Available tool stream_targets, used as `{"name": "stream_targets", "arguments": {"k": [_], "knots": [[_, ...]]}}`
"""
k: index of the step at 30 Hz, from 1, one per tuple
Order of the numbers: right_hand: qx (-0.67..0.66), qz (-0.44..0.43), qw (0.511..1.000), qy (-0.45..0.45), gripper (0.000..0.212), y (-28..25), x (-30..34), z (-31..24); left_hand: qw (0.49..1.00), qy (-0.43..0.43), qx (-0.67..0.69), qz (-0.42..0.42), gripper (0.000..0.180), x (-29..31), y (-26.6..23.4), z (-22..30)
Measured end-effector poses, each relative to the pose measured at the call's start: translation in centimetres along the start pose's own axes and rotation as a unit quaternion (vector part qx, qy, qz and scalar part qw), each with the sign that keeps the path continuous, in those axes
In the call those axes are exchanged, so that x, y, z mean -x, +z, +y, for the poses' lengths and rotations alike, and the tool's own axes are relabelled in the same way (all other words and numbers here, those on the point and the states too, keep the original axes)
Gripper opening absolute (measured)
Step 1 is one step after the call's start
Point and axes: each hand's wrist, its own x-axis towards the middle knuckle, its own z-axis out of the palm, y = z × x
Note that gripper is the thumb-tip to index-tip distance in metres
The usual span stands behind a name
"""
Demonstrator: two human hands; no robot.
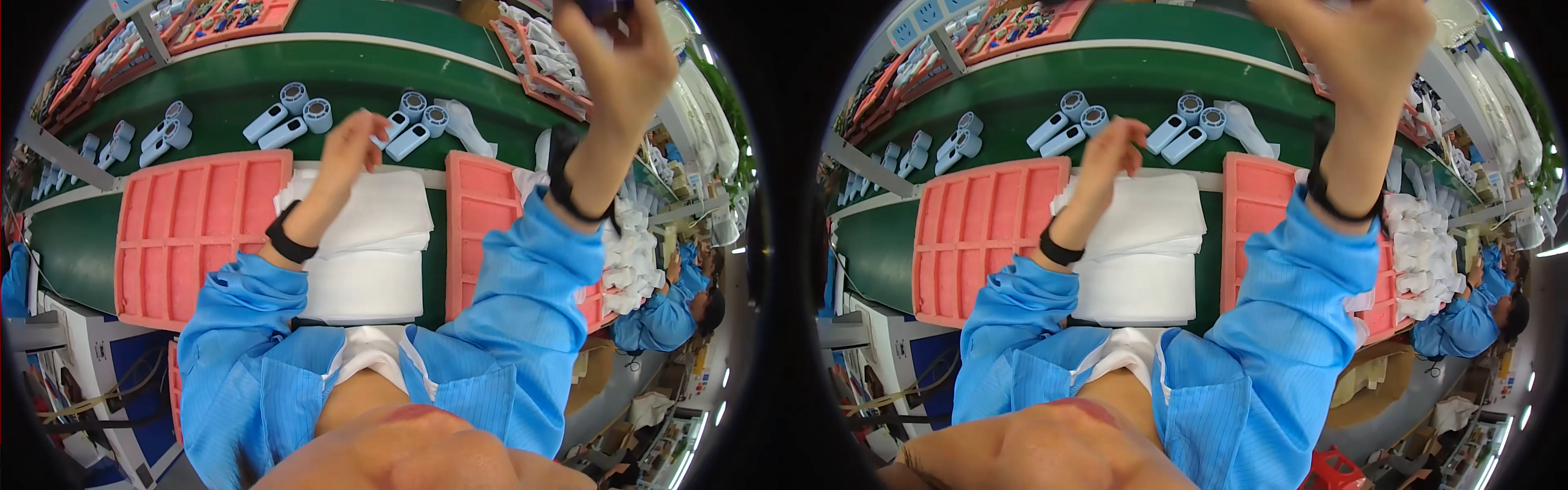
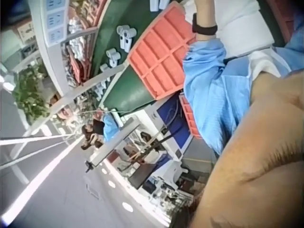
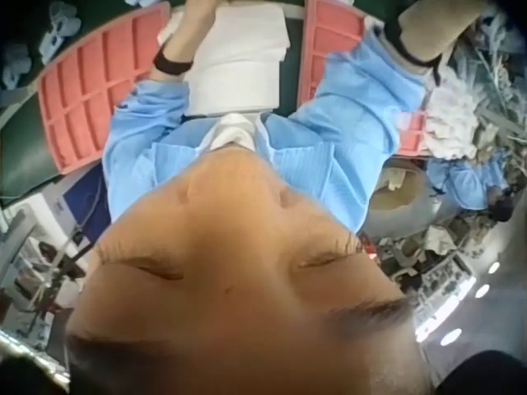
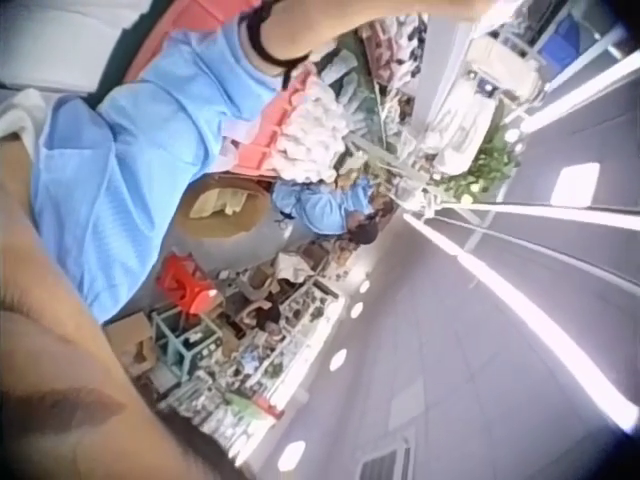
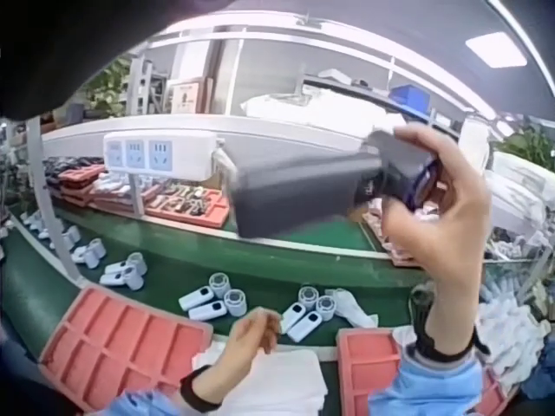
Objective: The person wraps handheld fans in protective bags by hand, occasionally setting a fan aside to pick up a different one. They also pick up a purple fan, press its buttons, and place it back on the conveyor belt before returning to wrapping the blue fans.
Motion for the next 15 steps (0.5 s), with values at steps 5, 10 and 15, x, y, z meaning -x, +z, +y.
{"name": "stream_targets", "arguments": {"k": [5, 10, 15], "knots": [[0.027, -0.207, 0.976, 0.057, 0.047, 0.8, 9.5, 4.0, 0.973, -0.081, 0.201, -0.075, 0.027, 0.1, 0.1, 4.1], [0.073, -0.231, 0.970, 0.011, 0.053, 4.1, 13.0, 7.6, 0.975, 0.044, -0.094, -0.195, 0.037, -1.5, 0.0, 1.5], [-0.292, -0.098, 0.914, 0.263, 0.049, 3.7, 14.7, 10.3, 0.978, -0.041, 0.065, -0.194, 0.039, -2.9, -0.2, -0.7]]}}
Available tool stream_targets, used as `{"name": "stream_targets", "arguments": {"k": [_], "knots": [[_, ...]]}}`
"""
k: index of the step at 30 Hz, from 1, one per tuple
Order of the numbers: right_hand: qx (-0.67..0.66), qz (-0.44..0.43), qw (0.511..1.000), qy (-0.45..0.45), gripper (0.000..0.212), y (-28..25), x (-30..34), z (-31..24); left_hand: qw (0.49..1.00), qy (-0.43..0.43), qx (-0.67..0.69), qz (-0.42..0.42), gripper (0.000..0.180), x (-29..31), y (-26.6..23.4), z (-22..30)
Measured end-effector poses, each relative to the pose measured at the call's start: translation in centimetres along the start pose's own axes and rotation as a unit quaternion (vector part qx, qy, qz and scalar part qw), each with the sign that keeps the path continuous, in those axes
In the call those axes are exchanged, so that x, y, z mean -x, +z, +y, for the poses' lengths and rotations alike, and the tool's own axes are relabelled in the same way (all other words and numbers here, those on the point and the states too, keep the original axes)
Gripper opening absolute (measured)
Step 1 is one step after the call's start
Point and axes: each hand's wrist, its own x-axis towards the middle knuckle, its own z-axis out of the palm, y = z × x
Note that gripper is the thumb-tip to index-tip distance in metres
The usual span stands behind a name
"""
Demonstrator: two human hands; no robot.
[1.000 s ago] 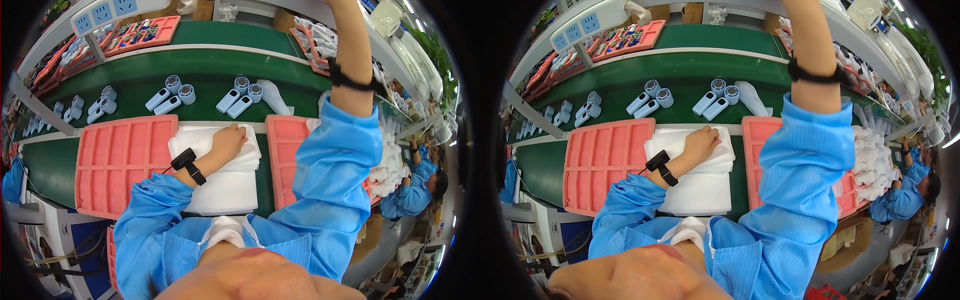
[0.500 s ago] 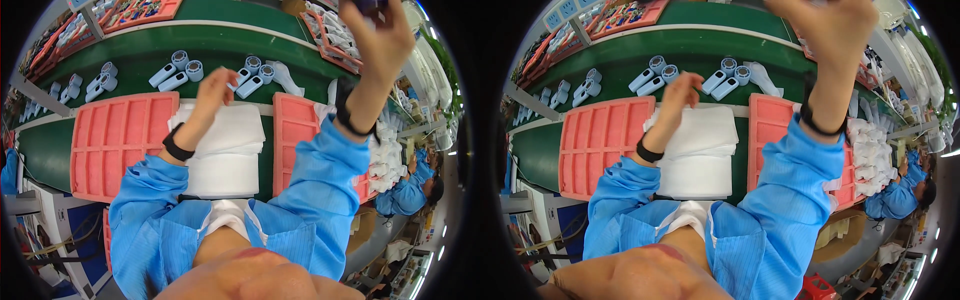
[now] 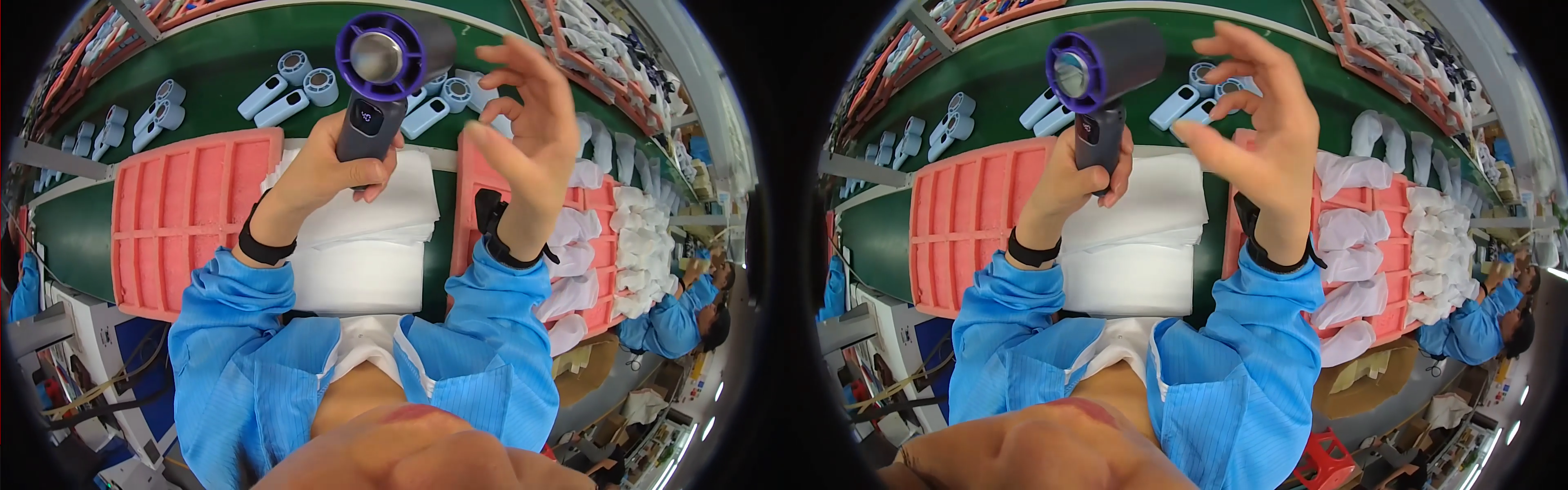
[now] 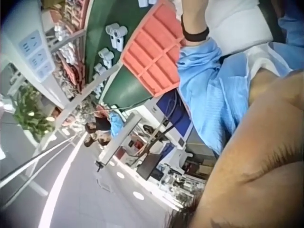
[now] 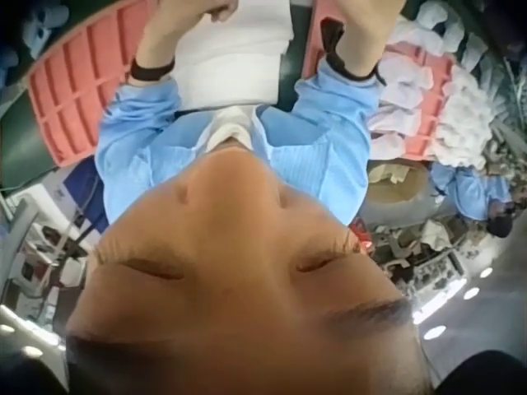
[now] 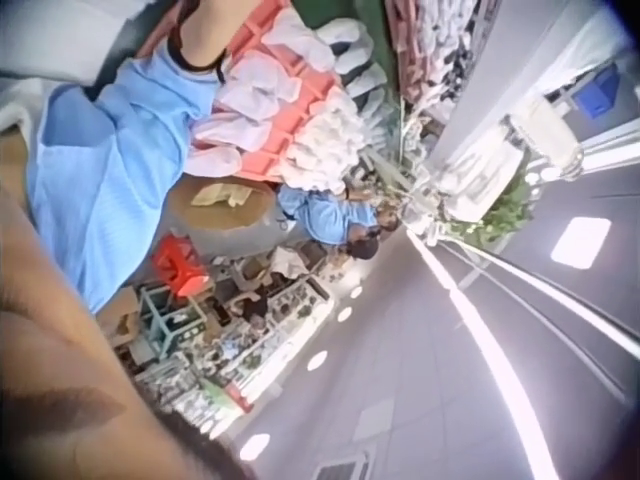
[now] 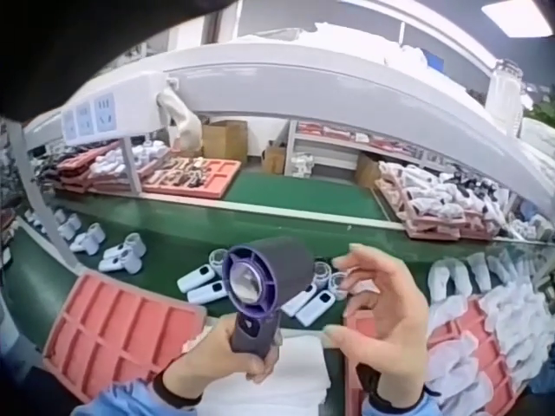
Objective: The person wraps handheld fans in protective bags by hand, occasionally setting a fan aside to pick up a different one. They also pick up a purple fan, press its buttons, and place it back on the conveyor belt before returning to wrapping the blue fans.
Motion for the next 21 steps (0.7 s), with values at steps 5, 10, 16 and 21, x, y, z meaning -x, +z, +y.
{"name": "stream_targets", "arguments": {"k": [5, 10, 16, 21], "knots": [[-0.112, -0.205, 0.956, 0.177, 0.054, 1.1, -0.3, 4.5, 0.996, 0.006, 0.085, -0.023, 0.036, -1.3, 0.5, -1.9], [-0.311, -0.313, 0.870, 0.221, 0.052, 1.9, -1.1, 7.5, 0.996, 0.034, 0.086, -0.001, 0.035, -1.8, 0.5, -2.6], [-0.365, -0.339, 0.839, 0.219, 0.056, 2.1, -1.6, 8.5, 0.998, 0.024, 0.028, 0.053, 0.027, -1.9, 1.1, -1.7], [-0.368, -0.304, 0.857, 0.192, 0.048, 2.9, -0.9, 9.0, 0.995, -0.017, 0.067, 0.072, 0.024, -1.5, 1.7, -1.0]]}}
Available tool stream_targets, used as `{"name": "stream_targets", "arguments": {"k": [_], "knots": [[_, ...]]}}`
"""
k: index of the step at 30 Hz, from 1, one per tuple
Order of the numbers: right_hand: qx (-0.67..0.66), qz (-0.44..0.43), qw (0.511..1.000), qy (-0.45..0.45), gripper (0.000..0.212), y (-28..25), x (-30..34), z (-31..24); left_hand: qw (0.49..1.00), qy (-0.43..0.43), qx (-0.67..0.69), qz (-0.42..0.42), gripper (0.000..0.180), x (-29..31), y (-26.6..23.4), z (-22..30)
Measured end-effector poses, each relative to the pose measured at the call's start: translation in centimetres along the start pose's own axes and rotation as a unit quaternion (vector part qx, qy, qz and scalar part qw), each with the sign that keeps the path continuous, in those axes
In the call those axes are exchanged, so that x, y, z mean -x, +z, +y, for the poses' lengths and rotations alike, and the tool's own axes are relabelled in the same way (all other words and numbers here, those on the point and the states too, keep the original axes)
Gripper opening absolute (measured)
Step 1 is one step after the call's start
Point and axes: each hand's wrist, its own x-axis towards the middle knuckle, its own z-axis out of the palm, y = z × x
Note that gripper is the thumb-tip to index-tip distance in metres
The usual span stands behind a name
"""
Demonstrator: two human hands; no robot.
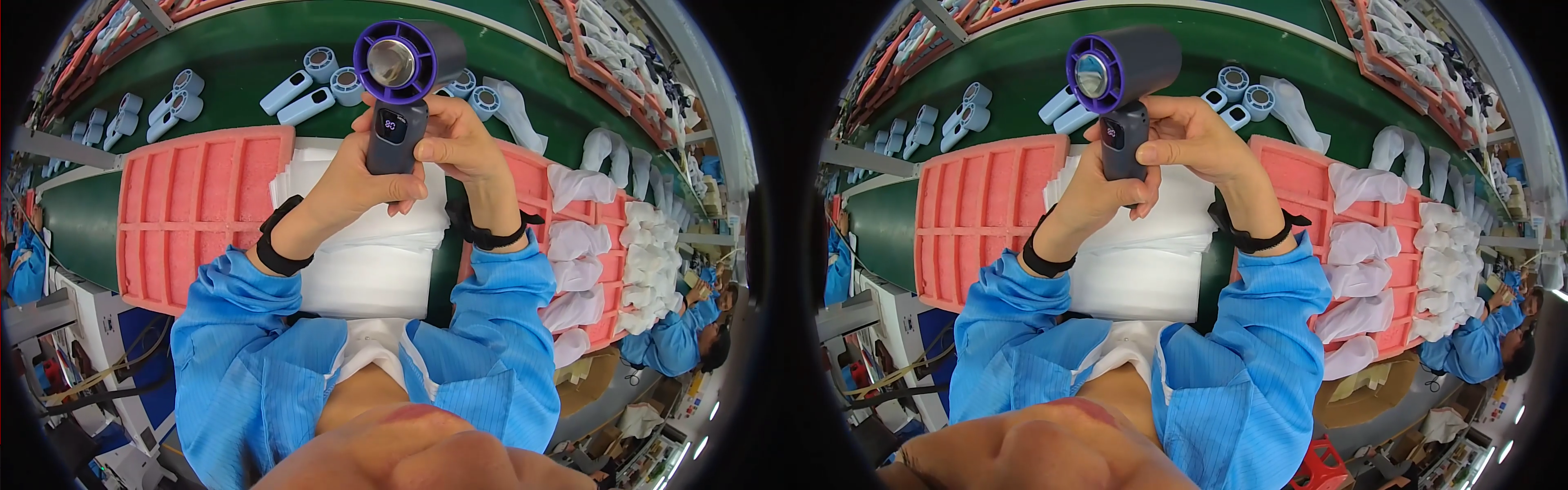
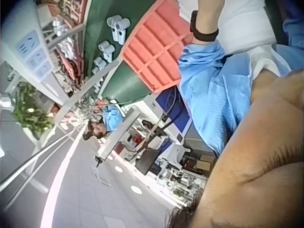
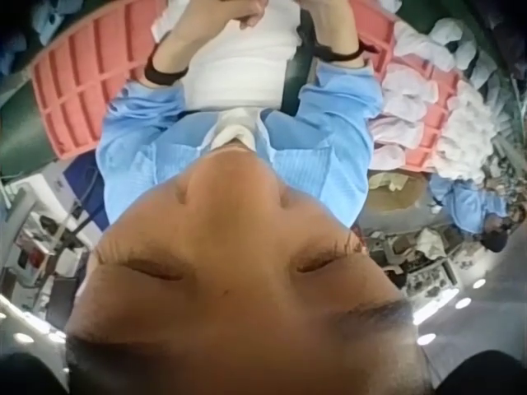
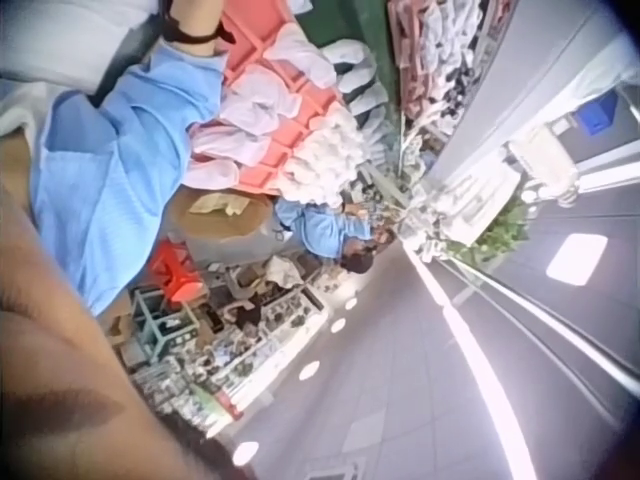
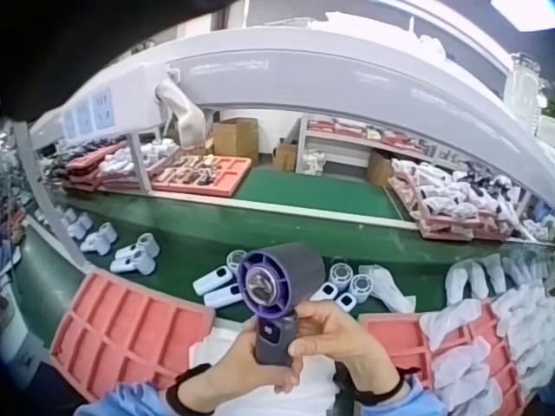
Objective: The person wraps handheld fans in protective bags by hand, occasionally setting a fan aside to pick up a different one. They also pick up a purple fan, press its buttons, and place it back on the conveyor belt before returning to wrapping the blue fans.
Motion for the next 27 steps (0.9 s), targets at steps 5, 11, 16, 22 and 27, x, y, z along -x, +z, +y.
{"name": "stream_targets", "arguments": {"k": [5, 11, 16, 22, 27], "knots": [[0.010, 0.011, 0.999, 0.050, 0.067, 0.2, 0.0, -0.3, 1.000, 0.005, -0.003, 0.017, 0.023, 0.6, -0.1, -0.1], [0.033, 0.056, 0.993, 0.102, 0.071, 2.3, 0.8, -1.0, 1.000, -0.018, -0.013, -0.012, 0.023, 1.8, -0.4, -0.1], [-0.022, 0.069, 0.991, 0.109, 0.073, 3.3, 0.5, 1.1, 1.000, -0.023, -0.011, -0.010, 0.024, 3.1, -1.1, 0.3], [-0.081, 0.057, 0.991, 0.088, 0.076, 3.3, 0.4, 2.2, 0.999, -0.016, -0.048, 0.009, 0.031, 3.6, -1.1, 0.4], [-0.063, -0.008, 0.998, 0.024, 0.077, 1.9, 0.2, 3.0, 0.985, 0.051, -0.150, 0.067, 0.042, 3.6, 0.4, 0.4]]}}
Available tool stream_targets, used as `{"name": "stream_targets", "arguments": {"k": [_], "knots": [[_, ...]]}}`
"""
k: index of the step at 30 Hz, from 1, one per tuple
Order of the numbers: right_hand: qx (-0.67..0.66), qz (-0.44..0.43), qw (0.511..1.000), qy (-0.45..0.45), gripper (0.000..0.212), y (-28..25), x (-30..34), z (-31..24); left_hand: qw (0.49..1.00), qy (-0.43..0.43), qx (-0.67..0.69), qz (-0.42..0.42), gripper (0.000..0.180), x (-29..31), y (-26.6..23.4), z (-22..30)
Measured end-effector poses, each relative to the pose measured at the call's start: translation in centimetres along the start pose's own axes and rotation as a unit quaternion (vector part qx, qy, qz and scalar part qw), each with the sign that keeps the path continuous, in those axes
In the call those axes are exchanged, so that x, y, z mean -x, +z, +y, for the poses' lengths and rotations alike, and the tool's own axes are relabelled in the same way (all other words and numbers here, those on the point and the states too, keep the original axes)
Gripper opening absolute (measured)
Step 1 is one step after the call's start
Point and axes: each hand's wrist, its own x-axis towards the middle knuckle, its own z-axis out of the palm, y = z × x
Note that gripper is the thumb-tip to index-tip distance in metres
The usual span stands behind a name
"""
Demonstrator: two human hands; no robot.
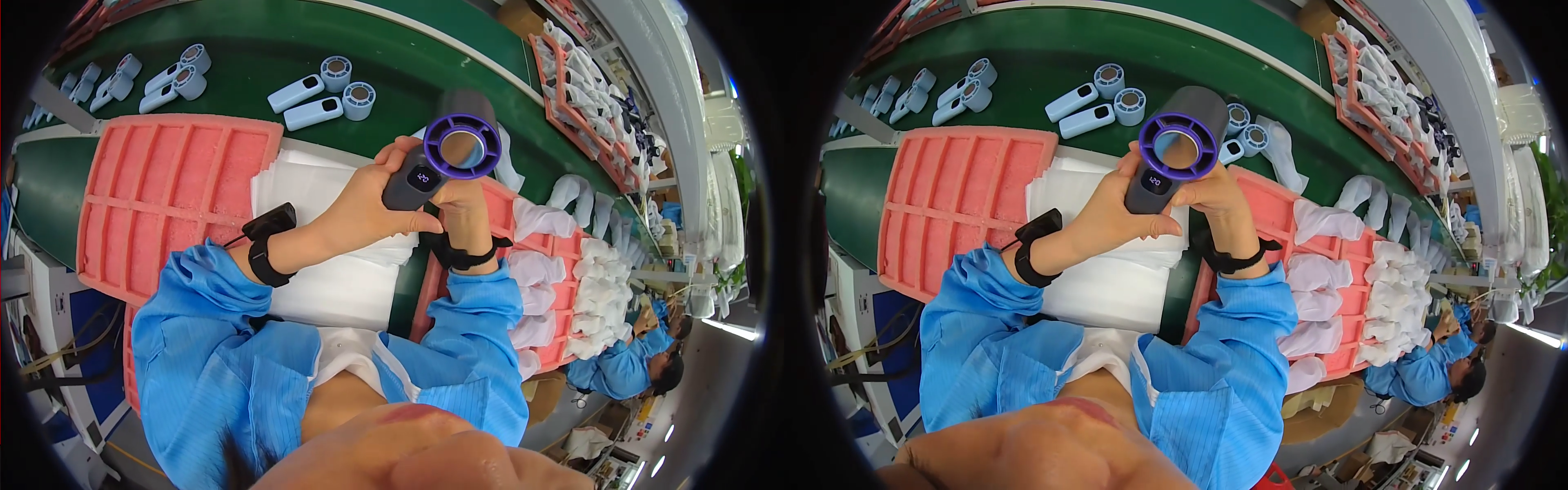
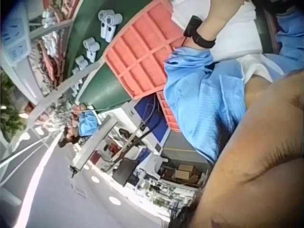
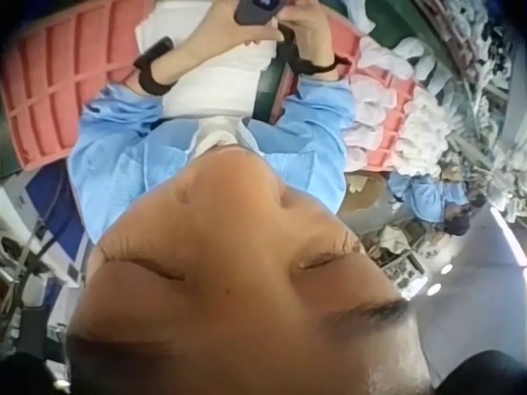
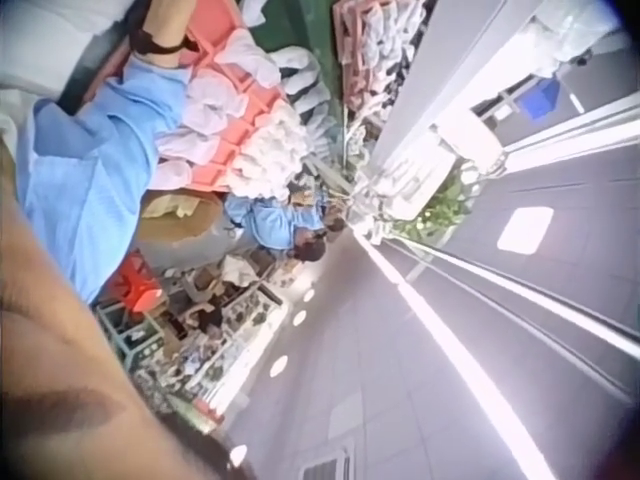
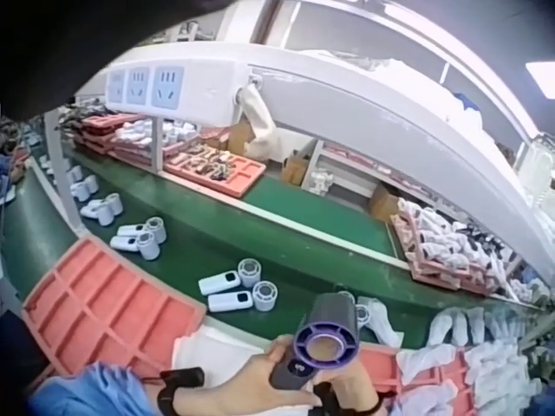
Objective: The person wraps handheld fans in protective bags by hand, occasionally setting a fan aside to pick up a different one. They also pick up a purple fan, press its buttons, and place it back on the conveyor belt before returning to wrapping the blue fans.
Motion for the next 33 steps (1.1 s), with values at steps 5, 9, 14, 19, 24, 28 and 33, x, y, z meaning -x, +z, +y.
{"name": "stream_targets", "arguments": {"k": [5, 9, 14, 19, 24, 28, 33], "knots": [[0.007, 0.001, 1.000, -0.006, 0.078, -0.3, 0.3, 0.1, 0.998, 0.031, -0.050, 0.022, 0.049, -0.1, 0.6, -0.2], [-0.008, 0.013, 1.000, -0.006, 0.077, -0.3, 0.6, 0.6, 0.998, -0.060, -0.014, -0.005, 0.048, 0.0, 0.2, -0.7], [-0.030, 0.046, 0.998, 0.015, 0.075, 0.4, 0.7, 0.3, 0.999, -0.050, 0.006, 0.011, 0.042, -0.1, 0.2, -0.9], [-0.031, 0.045, 0.998, 0.020, 0.071, 0.2, 0.9, 0.2, 0.999, -0.042, 0.011, 0.013, 0.035, -0.3, 0.6, -0.8], [-0.038, 0.043, 0.998, 0.010, 0.069, -0.1, 0.9, 0.5, 0.999, -0.040, -0.005, 0.006, 0.033, -0.4, 0.6, -1.2], [-0.036, 0.035, 0.999, -0.006, 0.068, -0.4, 0.9, 0.6, 0.999, -0.039, -0.011, 0.007, 0.033, -0.4, 0.7, -1.1], [-0.029, 0.028, 0.999, -0.005, 0.068, -0.5, 1.1, 0.5, 1.000, -0.012, 0.004, 0.016, 0.036, -0.4, 1.0, -0.6]]}}
